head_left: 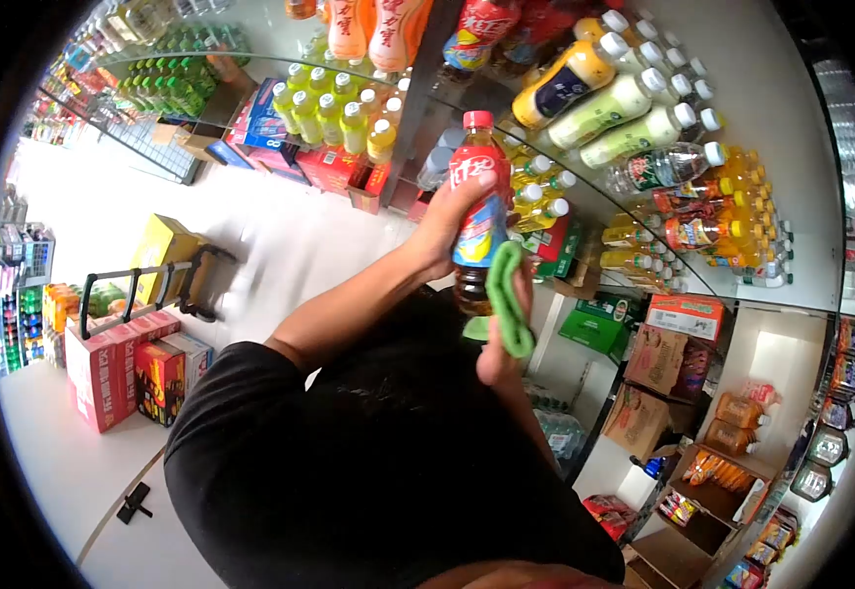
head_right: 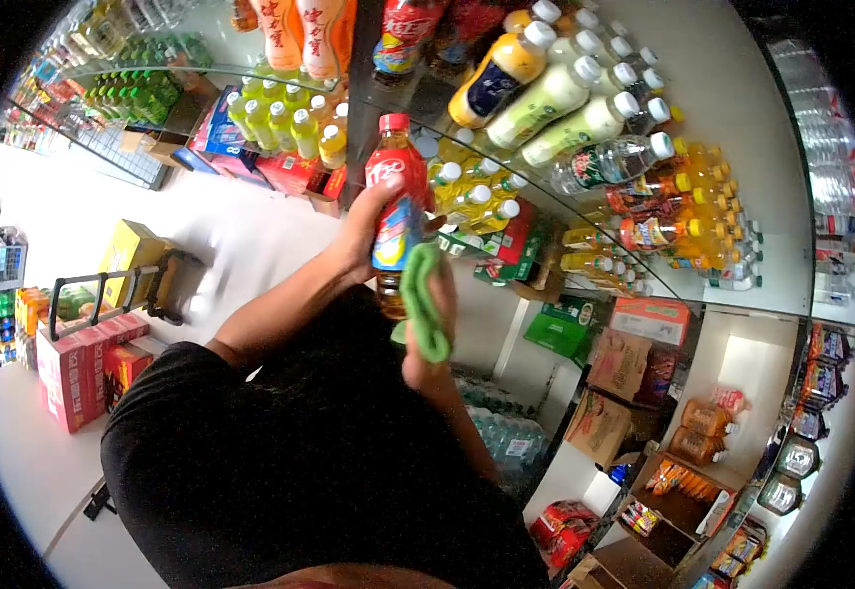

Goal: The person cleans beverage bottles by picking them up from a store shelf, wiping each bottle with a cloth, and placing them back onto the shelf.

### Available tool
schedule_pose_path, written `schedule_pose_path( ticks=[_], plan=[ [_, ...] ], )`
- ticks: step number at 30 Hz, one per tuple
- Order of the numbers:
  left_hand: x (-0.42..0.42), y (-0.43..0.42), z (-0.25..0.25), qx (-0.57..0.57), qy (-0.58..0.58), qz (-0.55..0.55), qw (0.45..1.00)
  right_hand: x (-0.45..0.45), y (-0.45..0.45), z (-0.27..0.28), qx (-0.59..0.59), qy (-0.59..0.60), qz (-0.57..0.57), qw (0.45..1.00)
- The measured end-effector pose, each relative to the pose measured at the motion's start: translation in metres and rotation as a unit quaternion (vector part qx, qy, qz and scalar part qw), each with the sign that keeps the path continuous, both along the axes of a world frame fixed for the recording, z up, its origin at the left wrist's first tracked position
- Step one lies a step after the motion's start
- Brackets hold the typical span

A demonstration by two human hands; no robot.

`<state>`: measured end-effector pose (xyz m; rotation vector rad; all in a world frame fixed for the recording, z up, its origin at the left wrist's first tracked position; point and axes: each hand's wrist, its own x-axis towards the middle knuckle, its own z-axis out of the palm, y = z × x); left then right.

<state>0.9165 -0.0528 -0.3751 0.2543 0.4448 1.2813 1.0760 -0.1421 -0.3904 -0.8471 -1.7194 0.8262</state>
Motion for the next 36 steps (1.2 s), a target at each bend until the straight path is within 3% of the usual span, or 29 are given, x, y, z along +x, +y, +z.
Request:
schedule_pose_path(
  ticks=[1,3,4,6,8,14,18,20,22,24,25,28,29,30,33,36],
  plan=[
    [0.001,-0.001,0.005,0.035,0.055,0.03,0.997,0.001,0.003,0.004,0.063,-0.081,-0.004,0.995],
    [0.006,-0.004,0.011,0.06,0.046,0.029,0.997,-0.006,0.0,0.005,0.087,-0.051,-0.017,0.995],
    [0.007,-0.006,0.012,0.076,0.035,0.023,0.996,-0.005,0.0,0.01,0.099,-0.094,-0.021,0.99],
    [0.012,-0.014,0.002,0.092,0.115,0.025,0.989,-0.004,0.0,0.009,0.128,-0.148,-0.039,0.98],
    [0.015,-0.021,-0.006,0.15,0.147,-0.015,0.978,-0.003,0.003,0.009,0.15,-0.126,-0.039,0.98],
    [0.026,-0.029,-0.014,0.236,0.204,-0.047,0.949,0.007,0.019,0.034,0.09,-0.113,-0.047,0.988],
    [0.02,-0.037,-0.003,0.242,0.243,-0.137,0.929,0.003,0.035,0.041,0.036,0.057,-0.058,0.996],
    [0.017,-0.032,0.003,0.251,0.268,-0.165,0.915,-0.005,0.043,0.053,0.007,0.143,-0.133,0.981],
    [0.015,-0.034,0.003,0.327,0.372,-0.174,0.851,0.002,0.049,0.049,-0.14,0.362,-0.181,0.904],
    [0.012,-0.039,0.005,0.332,0.394,-0.208,0.831,0.028,0.05,0.042,-0.265,0.432,-0.188,0.841],
    [0.012,-0.043,0.007,0.314,0.409,-0.248,0.821,0.034,0.047,0.036,-0.252,0.376,-0.216,0.865],
    [0.01,-0.038,0.0,0.283,0.395,-0.303,0.82,0.043,0.03,0.038,-0.211,0.289,-0.113,0.927],
    [0.011,-0.035,-0.012,0.364,0.395,-0.244,0.807,0.052,0.029,0.036,-0.185,0.221,-0.079,0.954],
    [0.008,-0.032,-0.012,0.382,0.378,-0.248,0.806,0.046,0.03,0.05,-0.186,0.252,0.074,0.947],
    [0.002,-0.022,-0.014,0.458,0.326,-0.267,0.783,0.038,0.031,0.056,-0.113,0.251,0.174,0.945],
    [0.001,-0.024,-0.016,0.532,0.299,-0.235,0.757,0.036,0.035,0.044,-0.164,0.324,0.286,0.887]
  ],
)
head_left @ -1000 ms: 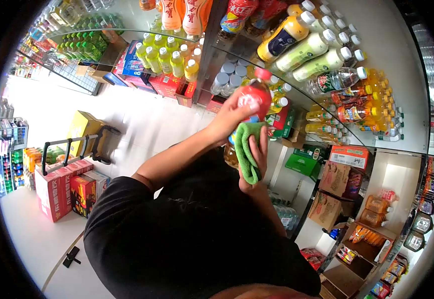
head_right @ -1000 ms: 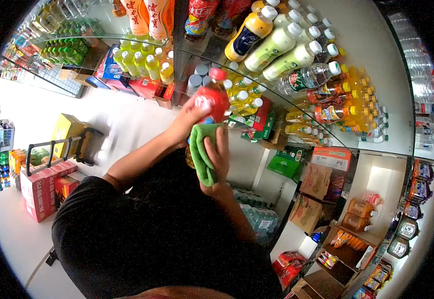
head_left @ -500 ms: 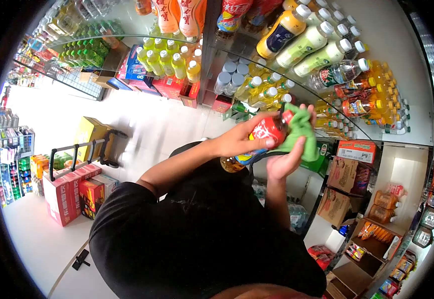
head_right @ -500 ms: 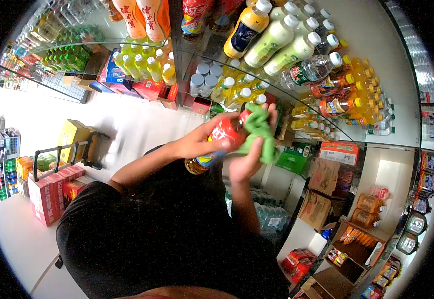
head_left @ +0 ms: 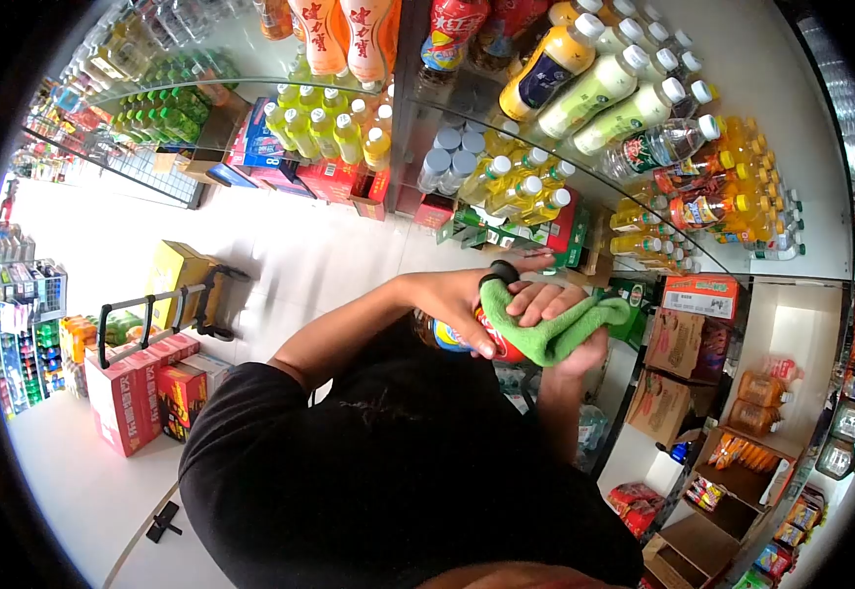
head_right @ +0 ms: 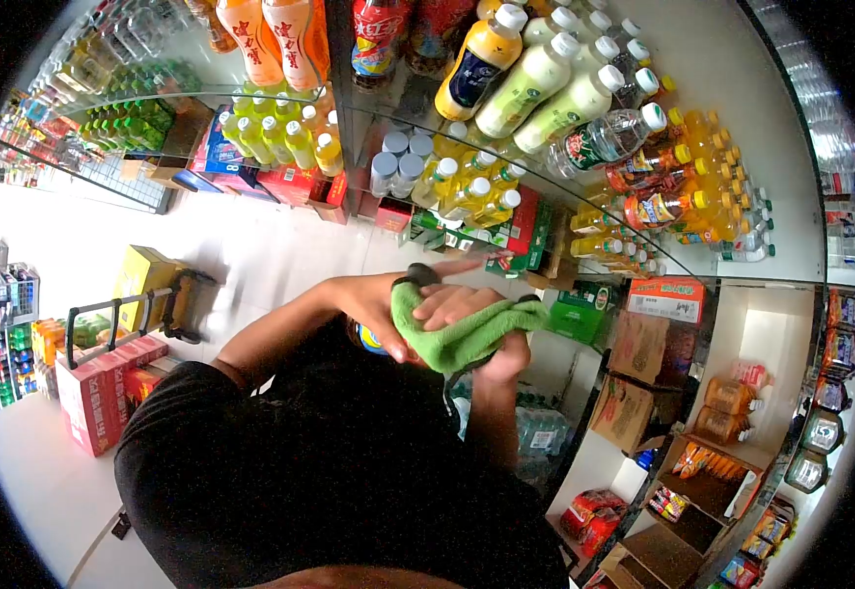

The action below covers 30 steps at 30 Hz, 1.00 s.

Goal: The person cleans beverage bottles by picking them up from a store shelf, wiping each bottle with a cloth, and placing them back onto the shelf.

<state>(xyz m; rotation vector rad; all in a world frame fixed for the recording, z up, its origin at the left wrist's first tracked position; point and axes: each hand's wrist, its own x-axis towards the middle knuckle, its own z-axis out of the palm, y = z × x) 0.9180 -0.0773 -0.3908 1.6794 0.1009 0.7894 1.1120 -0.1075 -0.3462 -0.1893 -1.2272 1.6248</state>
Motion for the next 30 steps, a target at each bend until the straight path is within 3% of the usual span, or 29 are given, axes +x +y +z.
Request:
schedule_pose_path(
  ticks=[1,4,6,7,11,14,17,18,20,21,22,23,24,26,27,30],
  plan=[
    [0.001,-0.006,0.006,-0.128,-0.032,-0.061,0.989,-0.004,-0.001,-0.002,-0.021,0.007,0.026,0.999],
    [-0.006,-0.008,0.005,-0.325,0.094,-0.196,0.92,-0.012,0.007,0.007,-0.023,-0.044,0.046,0.998],
    [-0.009,-0.011,0.016,-0.391,0.001,-0.142,0.909,-0.02,-0.005,0.023,-0.094,-0.078,-0.051,0.991],
    [0.005,-0.008,0.005,-0.275,-0.091,-0.052,0.956,-0.012,0.001,0.011,-0.022,-0.096,-0.069,0.993],
    [0.0,0.007,0.014,-0.139,-0.017,0.018,0.99,-0.016,-0.015,0.016,0.013,-0.056,-0.182,0.982],
    [-0.009,0.009,0.022,-0.015,0.014,0.059,0.998,-0.02,-0.025,0.009,0.024,-0.017,-0.173,0.984],
    [-0.01,0.004,0.025,-0.263,-0.046,0.041,0.963,-0.015,-0.041,-0.003,-0.099,-0.01,-0.244,0.965],
    [-0.009,0.004,0.016,-0.225,-0.068,0.121,0.964,-0.022,-0.042,0.0,-0.134,0.009,-0.267,0.954],
    [-0.012,0.009,0.009,-0.181,-0.081,0.205,0.959,-0.006,-0.049,-0.035,-0.108,0.037,-0.194,0.974],
    [-0.013,0.011,0.006,-0.166,-0.085,0.231,0.955,-0.014,-0.054,-0.035,-0.138,-0.039,-0.225,0.964],
    [-0.011,0.013,0.005,-0.287,-0.139,0.252,0.914,-0.017,-0.057,-0.032,-0.143,-0.144,-0.196,0.959],
    [-0.01,0.015,0.005,-0.4,-0.192,0.268,0.855,-0.023,-0.055,-0.029,-0.142,-0.145,-0.197,0.959],
    [-0.013,0.015,0.009,-0.429,-0.226,0.253,0.837,-0.033,-0.049,-0.021,-0.019,-0.229,-0.209,0.951],
    [-0.012,0.014,0.015,-0.356,-0.222,0.318,0.85,-0.048,-0.035,-0.014,0.225,-0.379,-0.217,0.871],
    [-0.011,0.013,0.015,-0.357,-0.221,0.319,0.85,-0.05,-0.032,-0.018,0.197,-0.329,-0.216,0.898],
    [-0.007,0.013,0.013,-0.364,-0.286,0.348,0.815,-0.053,-0.023,-0.018,0.123,-0.373,-0.257,0.883]
  ],
)
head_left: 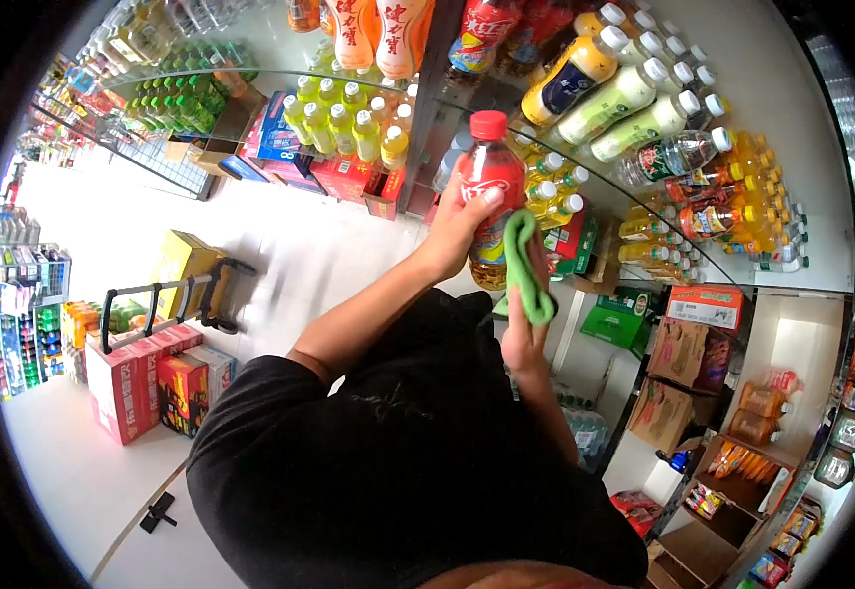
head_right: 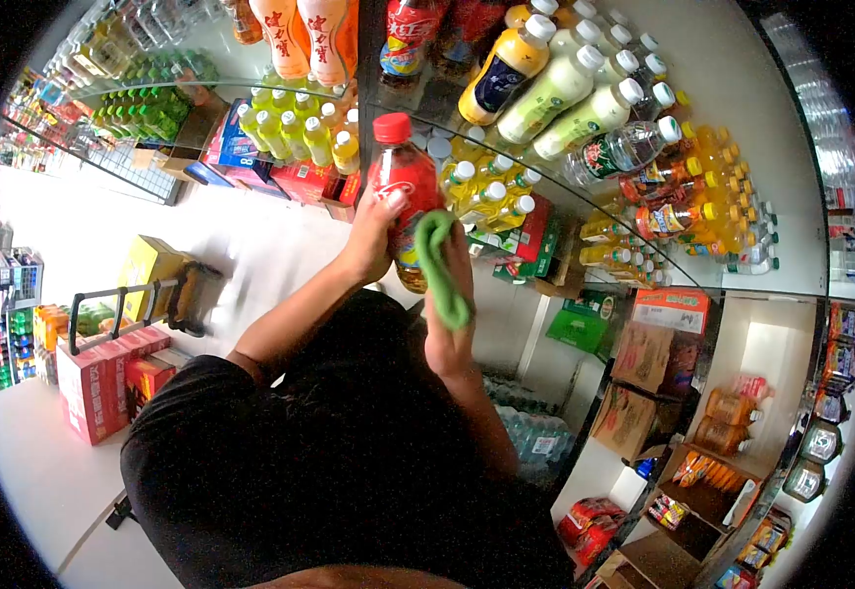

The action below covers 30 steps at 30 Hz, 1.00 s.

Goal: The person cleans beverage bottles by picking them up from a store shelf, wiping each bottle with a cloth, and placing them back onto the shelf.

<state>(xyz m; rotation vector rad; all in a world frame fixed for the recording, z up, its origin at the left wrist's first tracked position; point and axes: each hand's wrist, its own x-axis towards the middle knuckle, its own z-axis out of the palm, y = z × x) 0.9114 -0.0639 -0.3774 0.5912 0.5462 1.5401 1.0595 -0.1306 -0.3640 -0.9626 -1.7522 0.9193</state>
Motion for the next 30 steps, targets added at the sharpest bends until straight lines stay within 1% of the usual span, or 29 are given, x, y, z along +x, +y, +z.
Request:
schedule_pose_path(
  ticks=[1,2,3,4,5,6,7,8,9,10,11,12,13,14,15,16,17,18,19,20,22,23,25,26,28,29,30],
  plan=[
    [-0.001,0.0,0.002,0.004,-0.021,-0.008,1.0,-0.001,-0.001,-0.002,-0.089,0.068,-0.015,0.994],
    [-0.004,-0.002,0.005,0.006,-0.043,-0.017,0.999,-0.001,-0.002,-0.005,-0.178,0.135,-0.03,0.974],
    [-0.007,-0.006,0.011,-0.017,-0.042,-0.039,0.998,0.009,-0.004,-0.022,-0.22,0.178,-0.044,0.958],
    [-0.009,-0.007,0.01,-0.006,-0.053,-0.058,0.997,0.015,-0.004,-0.034,-0.261,0.222,-0.057,0.938],
    [-0.009,-0.006,0.004,0.042,-0.049,-0.066,0.996,0.02,-0.005,-0.045,-0.26,0.224,-0.063,0.937],
    [-0.009,-0.005,0.001,0.089,-0.044,-0.075,0.992,0.018,-0.004,-0.047,-0.337,0.333,-0.058,0.879],
    [-0.01,-0.008,0.0,0.085,-0.043,-0.085,0.992,0.017,-0.004,-0.049,-0.407,0.437,-0.053,0.8],
    [-0.011,-0.011,0.0,0.098,0.002,-0.096,0.991,0.018,-0.004,-0.049,-0.405,0.444,-0.063,0.797],
    [-0.011,-0.014,0.004,0.113,0.048,-0.107,0.987,0.017,0.0,-0.041,-0.444,0.46,-0.037,0.768],
    [-0.01,-0.015,0.009,0.111,0.05,-0.117,0.986,0.016,0.002,-0.037,-0.481,0.476,-0.008,0.737],
    [-0.011,-0.014,0.015,0.139,0.086,-0.123,0.979,0.018,0.004,-0.046,-0.511,0.496,-0.005,0.701],
    [-0.01,-0.013,0.022,0.168,0.121,-0.128,0.97,0.018,0.005,-0.05,-0.507,0.502,-0.006,0.701],
    [-0.009,-0.016,0.028,0.16,0.106,-0.162,0.968,0.017,0.003,-0.053,-0.514,0.503,0.018,0.695],
    [-0.01,-0.015,0.03,0.158,0.106,-0.17,0.967,0.018,0.0,-0.056,-0.521,0.504,0.041,0.688],
    [-0.014,-0.011,0.031,0.23,0.226,-0.152,0.934,0.018,-0.002,-0.053,-0.5,0.504,0.074,0.7],
    [-0.015,-0.006,0.034,0.302,0.339,-0.132,0.881,0.019,-0.006,-0.049,-0.494,0.51,0.067,0.7],
    [-0.014,-0.001,0.04,0.353,0.388,-0.103,0.845,0.02,-0.01,-0.042,-0.467,0.467,0.02,0.751],
    [-0.012,0.002,0.043,0.362,0.382,-0.116,0.843,0.022,-0.013,-0.038,-0.451,0.447,-0.028,0.772],
    [-0.01,0.002,0.044,0.366,0.422,-0.117,0.821,0.024,-0.015,-0.034,-0.435,0.423,-0.078,0.791],
    [-0.008,0.001,0.043,0.371,0.461,-0.118,0.797,0.026,-0.015,-0.03,-0.424,0.465,-0.074,0.774],
    [0.004,0.0,0.036,0.391,0.449,-0.127,0.793,0.035,-0.01,-0.009,-0.375,0.537,-0.013,0.756],
    [0.01,-0.002,0.037,0.396,0.443,-0.103,0.798,0.039,-0.009,-0.009,-0.363,0.54,-0.023,0.758],
    [0.021,-0.007,0.035,0.406,0.439,-0.055,0.8,0.044,-0.009,-0.015,-0.254,0.484,-0.001,0.838],
    [0.025,-0.007,0.029,0.412,0.433,-0.064,0.799,0.045,-0.009,-0.019,-0.248,0.486,-0.011,0.838],
    [0.029,-0.009,0.019,0.43,0.425,-0.009,0.797,0.046,-0.008,-0.023,-0.249,0.473,0.011,0.845],
    [0.032,-0.009,0.017,0.423,0.408,0.006,0.809,0.048,-0.006,-0.021,-0.23,0.406,0.012,0.884],
    [0.029,-0.008,0.021,0.43,0.435,0.02,0.791,0.042,-0.005,-0.029,-0.236,0.442,-0.002,0.866]
  ],
)
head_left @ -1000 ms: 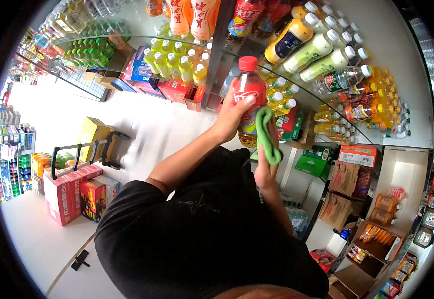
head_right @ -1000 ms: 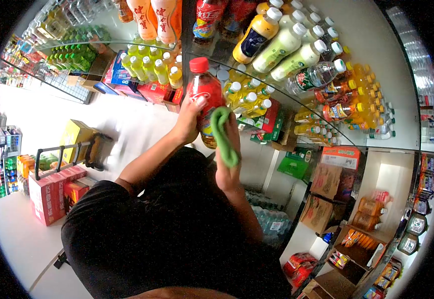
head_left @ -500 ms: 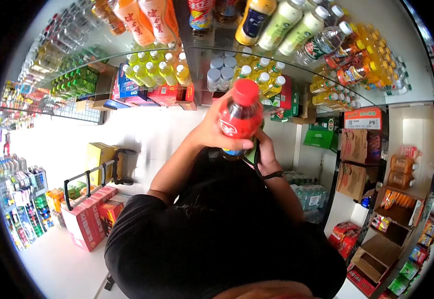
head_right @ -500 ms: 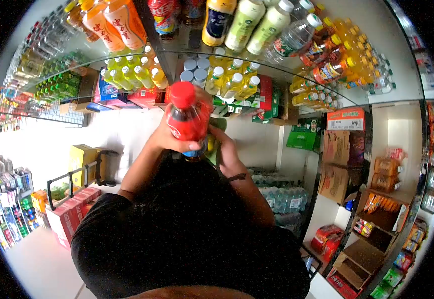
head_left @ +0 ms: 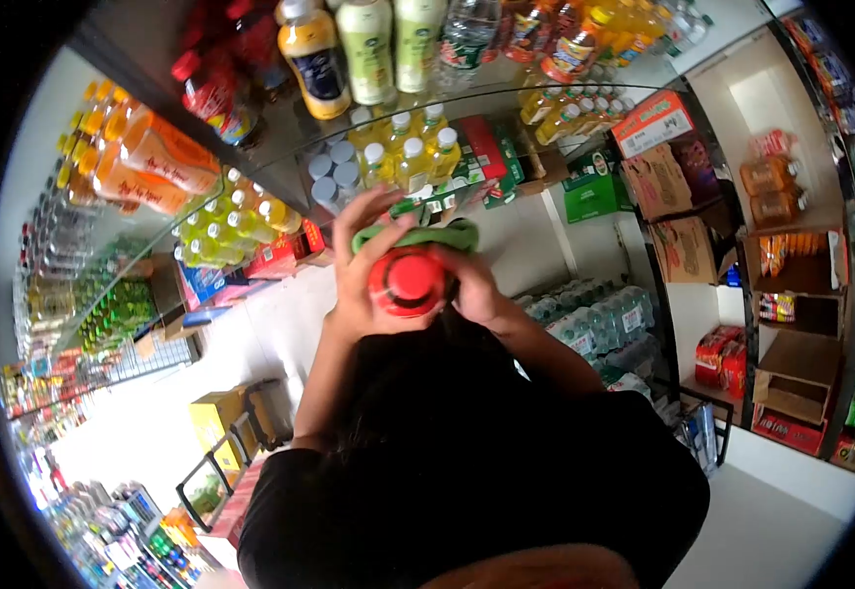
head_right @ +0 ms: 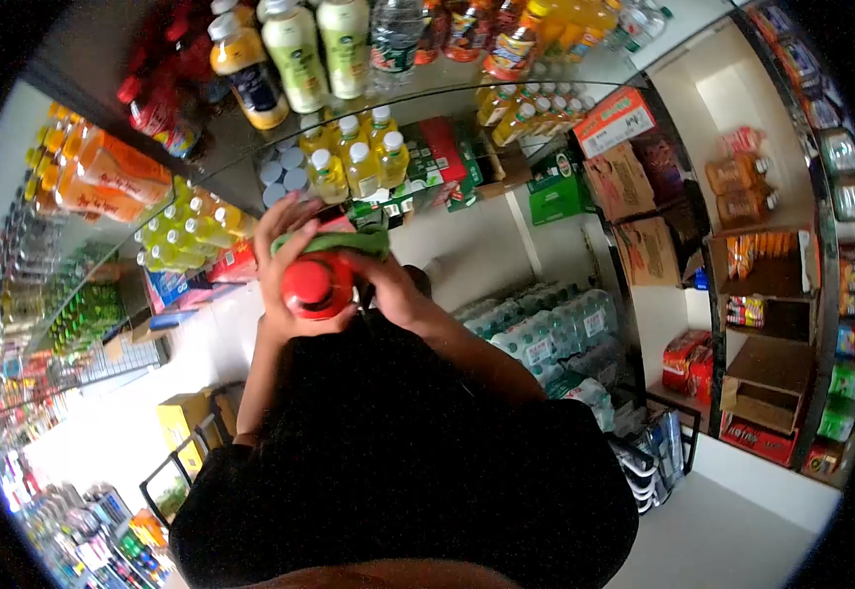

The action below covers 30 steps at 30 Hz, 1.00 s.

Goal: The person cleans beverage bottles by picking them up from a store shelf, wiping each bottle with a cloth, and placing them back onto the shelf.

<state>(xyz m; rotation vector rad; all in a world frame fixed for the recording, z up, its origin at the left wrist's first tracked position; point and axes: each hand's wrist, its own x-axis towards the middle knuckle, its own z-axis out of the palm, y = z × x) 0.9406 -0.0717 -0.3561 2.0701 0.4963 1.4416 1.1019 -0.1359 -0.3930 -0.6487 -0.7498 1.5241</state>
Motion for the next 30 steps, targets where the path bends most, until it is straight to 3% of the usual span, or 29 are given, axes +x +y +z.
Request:
schedule_pose_path(
  ticks=[2,4,6,8,11,16,18,22,30],
  plan=[
    [0.001,0.0,-0.009,-0.019,-0.07,0.013,0.997,-0.005,0.002,0.001,-0.046,-0.019,0.03,0.998],
    [-0.007,0.007,-0.018,-0.018,-0.074,0.041,0.996,-0.001,-0.001,-0.037,-0.017,-0.068,0.06,0.996],
    [-0.014,0.004,-0.024,-0.121,-0.177,0.037,0.976,-0.005,-0.002,-0.049,0.032,-0.225,0.041,0.973],
    [-0.023,0.007,-0.016,-0.18,-0.244,0.018,0.953,-0.001,-0.002,-0.052,-0.047,-0.202,0.025,0.978],
    [-0.05,0.023,-0.009,-0.175,-0.171,0.114,0.963,0.019,-0.008,-0.066,-0.13,-0.224,-0.024,0.966],
    [-0.063,0.065,0.018,0.042,-0.108,0.266,0.957,0.032,-0.013,-0.067,-0.165,-0.164,-0.106,0.967],
    [-0.069,0.08,0.019,0.063,-0.033,0.329,0.942,0.037,-0.013,-0.063,-0.164,-0.177,-0.106,0.965],
    [-0.054,0.107,0.033,0.054,-0.107,0.317,0.941,0.036,-0.01,-0.049,-0.146,-0.19,-0.105,0.965],
    [-0.044,0.139,0.02,0.063,-0.018,0.408,0.911,0.034,-0.016,-0.05,-0.139,-0.183,-0.106,0.967]
  ],
)
